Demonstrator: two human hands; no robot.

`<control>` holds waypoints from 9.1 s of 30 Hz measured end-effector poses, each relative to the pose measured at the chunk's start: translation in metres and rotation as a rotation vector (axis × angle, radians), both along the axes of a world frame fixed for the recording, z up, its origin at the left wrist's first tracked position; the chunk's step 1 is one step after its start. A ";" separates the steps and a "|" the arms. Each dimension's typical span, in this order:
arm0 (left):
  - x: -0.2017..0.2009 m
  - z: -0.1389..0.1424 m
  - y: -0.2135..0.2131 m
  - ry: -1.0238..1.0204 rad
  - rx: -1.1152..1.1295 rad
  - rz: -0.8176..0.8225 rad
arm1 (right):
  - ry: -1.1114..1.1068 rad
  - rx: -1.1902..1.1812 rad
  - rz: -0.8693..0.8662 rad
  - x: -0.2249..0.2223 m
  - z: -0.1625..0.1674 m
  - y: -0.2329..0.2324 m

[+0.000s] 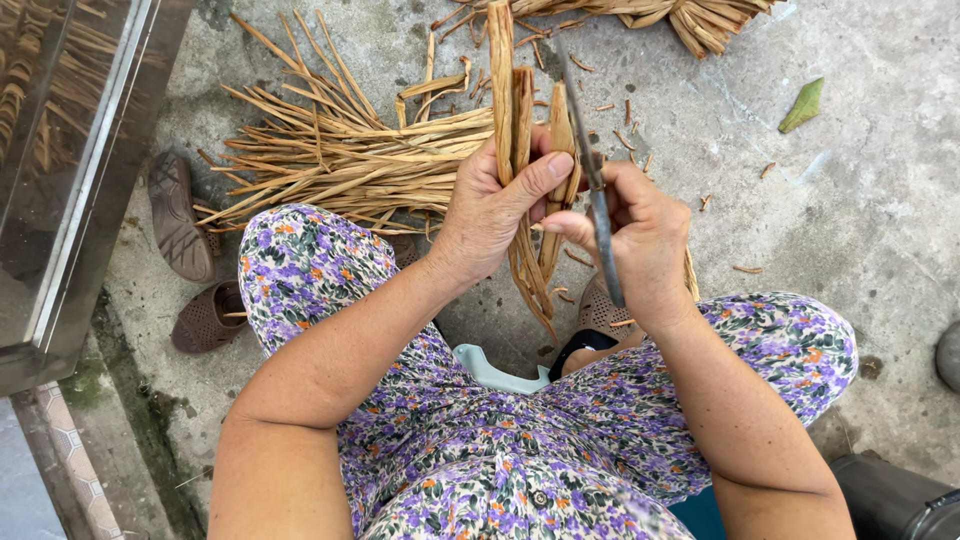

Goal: The person sits on a low stool and uses shears to trim and split dried plant stalks. They repeatedly cut the stalks into smaller pieces and separate them, placing the trimmed pieces on the floor.

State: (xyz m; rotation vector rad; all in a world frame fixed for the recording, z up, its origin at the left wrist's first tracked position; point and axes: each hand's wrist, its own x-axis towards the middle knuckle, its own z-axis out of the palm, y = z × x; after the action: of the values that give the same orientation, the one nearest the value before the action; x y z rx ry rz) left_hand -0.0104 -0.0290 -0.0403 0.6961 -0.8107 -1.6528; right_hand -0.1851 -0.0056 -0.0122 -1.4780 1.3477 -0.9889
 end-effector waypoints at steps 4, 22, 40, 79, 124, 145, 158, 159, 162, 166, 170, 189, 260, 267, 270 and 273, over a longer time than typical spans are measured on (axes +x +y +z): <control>0.003 -0.001 -0.001 -0.028 0.036 -0.028 | -0.272 -0.043 0.007 -0.004 0.003 -0.004; -0.016 -0.003 0.004 -0.092 -0.006 -0.053 | -0.407 -0.031 -0.023 0.001 -0.005 -0.010; -0.018 -0.006 0.014 -0.766 -0.525 -0.124 | -0.297 -0.187 0.000 -0.012 0.001 -0.005; 0.002 -0.010 -0.008 -0.013 0.111 0.127 | 0.407 -0.220 0.072 0.006 0.011 -0.003; -0.014 -0.022 -0.007 -0.202 -0.073 0.025 | -0.433 -0.122 0.040 -0.004 -0.005 0.001; -0.008 -0.005 0.000 -0.463 -0.177 -0.065 | -0.677 0.023 -0.023 -0.013 -0.010 -0.018; -0.001 -0.004 -0.004 -0.075 0.070 0.067 | -0.165 -0.181 0.076 -0.005 -0.012 -0.006; 0.001 -0.005 -0.005 -0.054 0.078 0.076 | -0.057 -0.209 0.086 -0.005 -0.010 -0.006; 0.006 -0.008 -0.008 -0.007 0.068 0.098 | 0.185 -0.244 0.100 -0.003 -0.007 -0.005; 0.011 -0.010 -0.008 -0.024 0.027 0.110 | 0.271 -0.287 0.125 0.001 -0.003 -0.004; 0.010 -0.011 -0.009 -0.086 -0.007 0.111 | 0.311 -0.317 0.124 0.001 0.002 -0.002; 0.005 -0.010 -0.005 -0.075 0.064 0.091 | 0.251 -0.303 0.014 0.002 -0.005 0.003; -0.005 -0.018 -0.004 -0.250 -0.013 -0.167 | -0.521 -0.057 -0.021 -0.029 -0.007 -0.024; 0.002 -0.019 -0.005 -0.190 0.109 -0.144 | -0.317 -0.134 0.062 -0.020 -0.013 -0.016; 0.001 -0.018 -0.003 -0.202 0.123 -0.120 | -0.316 -0.104 0.051 -0.023 -0.017 -0.017; 0.000 -0.017 -0.003 -0.187 0.102 -0.112 | -0.304 -0.091 0.042 -0.026 -0.019 -0.019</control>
State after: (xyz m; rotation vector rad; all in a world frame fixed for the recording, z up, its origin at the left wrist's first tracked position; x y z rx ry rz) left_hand -0.0104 -0.0320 -0.0578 0.9007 -0.9163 -1.7576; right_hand -0.2108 -0.0241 -0.0308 -1.3523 1.0617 -1.2066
